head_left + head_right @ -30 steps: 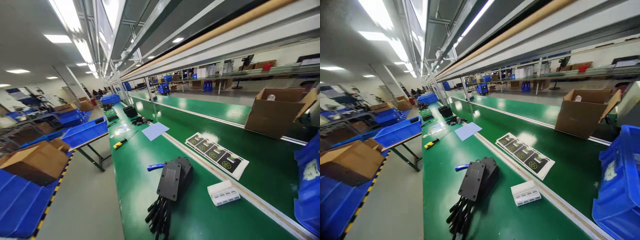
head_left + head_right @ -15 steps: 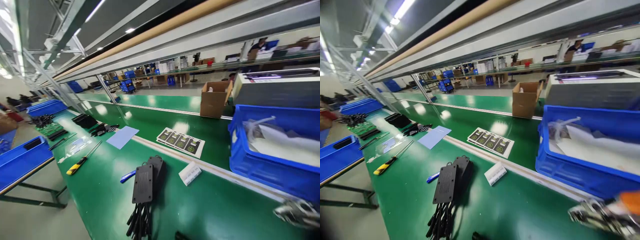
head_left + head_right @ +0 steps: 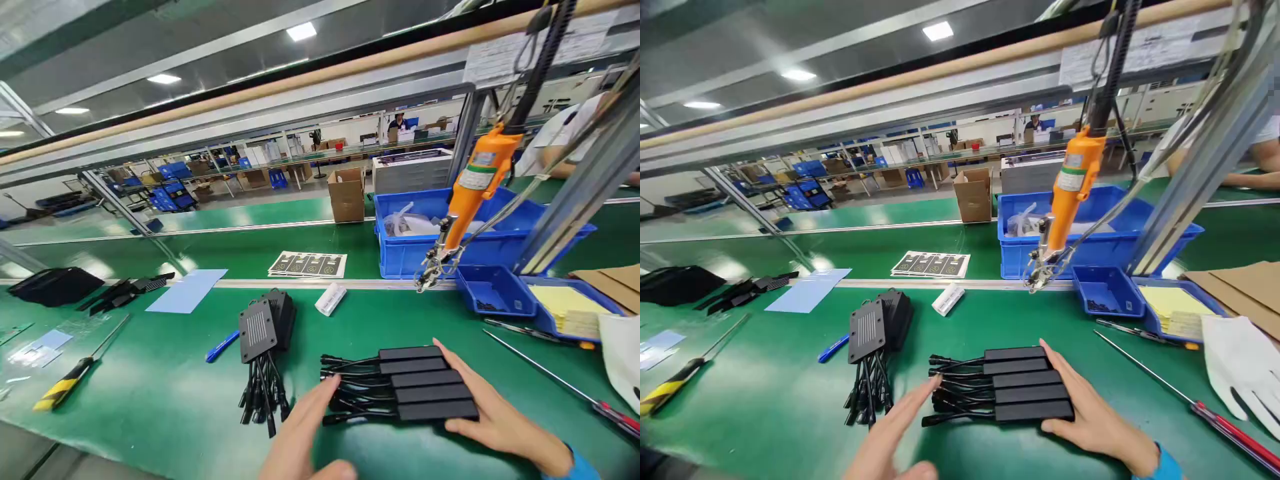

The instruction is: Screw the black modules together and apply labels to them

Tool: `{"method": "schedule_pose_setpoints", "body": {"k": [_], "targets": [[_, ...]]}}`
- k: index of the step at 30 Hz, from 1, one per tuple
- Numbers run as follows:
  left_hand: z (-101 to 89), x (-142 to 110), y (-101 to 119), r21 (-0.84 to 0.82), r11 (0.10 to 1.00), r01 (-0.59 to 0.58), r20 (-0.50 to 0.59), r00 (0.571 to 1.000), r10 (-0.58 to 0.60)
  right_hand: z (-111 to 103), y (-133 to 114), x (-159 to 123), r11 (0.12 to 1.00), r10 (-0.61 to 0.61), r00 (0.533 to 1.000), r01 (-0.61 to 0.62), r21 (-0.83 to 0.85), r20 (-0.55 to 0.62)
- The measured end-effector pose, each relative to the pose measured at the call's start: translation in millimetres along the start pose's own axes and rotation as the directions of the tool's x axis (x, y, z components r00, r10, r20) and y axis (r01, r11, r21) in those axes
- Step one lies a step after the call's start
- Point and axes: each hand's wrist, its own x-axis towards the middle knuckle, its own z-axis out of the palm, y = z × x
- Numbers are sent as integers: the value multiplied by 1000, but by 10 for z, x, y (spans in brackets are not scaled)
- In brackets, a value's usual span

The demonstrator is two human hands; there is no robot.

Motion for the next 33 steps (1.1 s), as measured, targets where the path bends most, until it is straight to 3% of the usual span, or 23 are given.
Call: {"method": "schedule_pose_setpoints", "body": {"k": [4,7,9,15,22,25,27,30,33], "targets": [[499,445,197,166,970,-176,161,976,149,29,-38,-2,999,15,1000,-16,36,13],[806,578,335,324,918,-229,125,972,198,66,-96,-16,998,37,999,-36,46,-17],[897,593,369,354,902,-248,77,969,236,99,-120,-26,998,56,998,-55,22,-36],[773,690,270,320,898,-301,-2,948,319,119,-178,38,999,43,997,-44,-18,-57],[642,765,191,258,926,-276,88,961,262,91,-242,188,991,126,989,-129,33,82],[627,827,301,187,952,-243,168,963,212,71,-246,188,986,146,980,-155,58,135],[659,904,444,155,937,-312,222,936,275,49,-241,191,989,120,981,-132,71,152],[741,1009,662,255,885,-390,299,902,312,11,-237,215,990,94,986,-107,89,141],[735,1025,748,319,877,-359,271,921,278,-63,-300,237,992,61,994,-70,105,86]]}}
